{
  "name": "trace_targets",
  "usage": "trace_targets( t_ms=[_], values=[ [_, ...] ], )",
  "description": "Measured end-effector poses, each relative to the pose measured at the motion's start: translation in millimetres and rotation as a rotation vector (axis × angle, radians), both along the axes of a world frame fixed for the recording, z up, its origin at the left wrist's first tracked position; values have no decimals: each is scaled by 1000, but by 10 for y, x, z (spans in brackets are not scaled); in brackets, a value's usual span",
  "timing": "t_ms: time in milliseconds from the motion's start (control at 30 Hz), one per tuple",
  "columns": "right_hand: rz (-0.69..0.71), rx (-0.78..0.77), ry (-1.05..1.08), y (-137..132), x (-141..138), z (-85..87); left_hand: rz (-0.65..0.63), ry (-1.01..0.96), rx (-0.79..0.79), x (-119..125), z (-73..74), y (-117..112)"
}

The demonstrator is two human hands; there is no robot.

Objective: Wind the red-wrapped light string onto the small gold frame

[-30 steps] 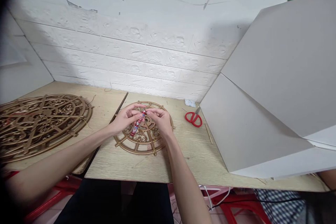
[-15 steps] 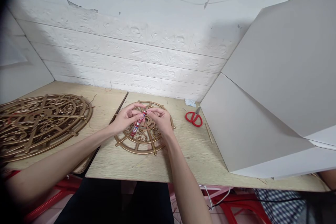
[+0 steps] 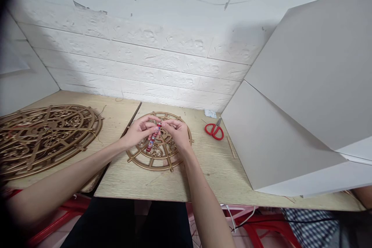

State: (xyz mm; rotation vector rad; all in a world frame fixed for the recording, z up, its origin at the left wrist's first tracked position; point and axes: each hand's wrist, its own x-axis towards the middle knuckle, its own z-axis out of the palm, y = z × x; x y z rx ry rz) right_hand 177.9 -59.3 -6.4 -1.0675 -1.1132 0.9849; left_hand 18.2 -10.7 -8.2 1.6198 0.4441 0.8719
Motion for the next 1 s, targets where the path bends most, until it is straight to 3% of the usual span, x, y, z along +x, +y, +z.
trace_targets(
  t_ms=[667, 867, 1000],
  values=[
    [-21, -33, -80, -4, -6, 14, 1, 27, -41, -34, 2, -11],
    [-219, 79, -233, 10, 119, 44, 121, -6, -104, -58, 78, 25],
    [-351, 87, -300, 14, 219, 39, 243, -167, -229, -110, 146, 140]
  ],
)
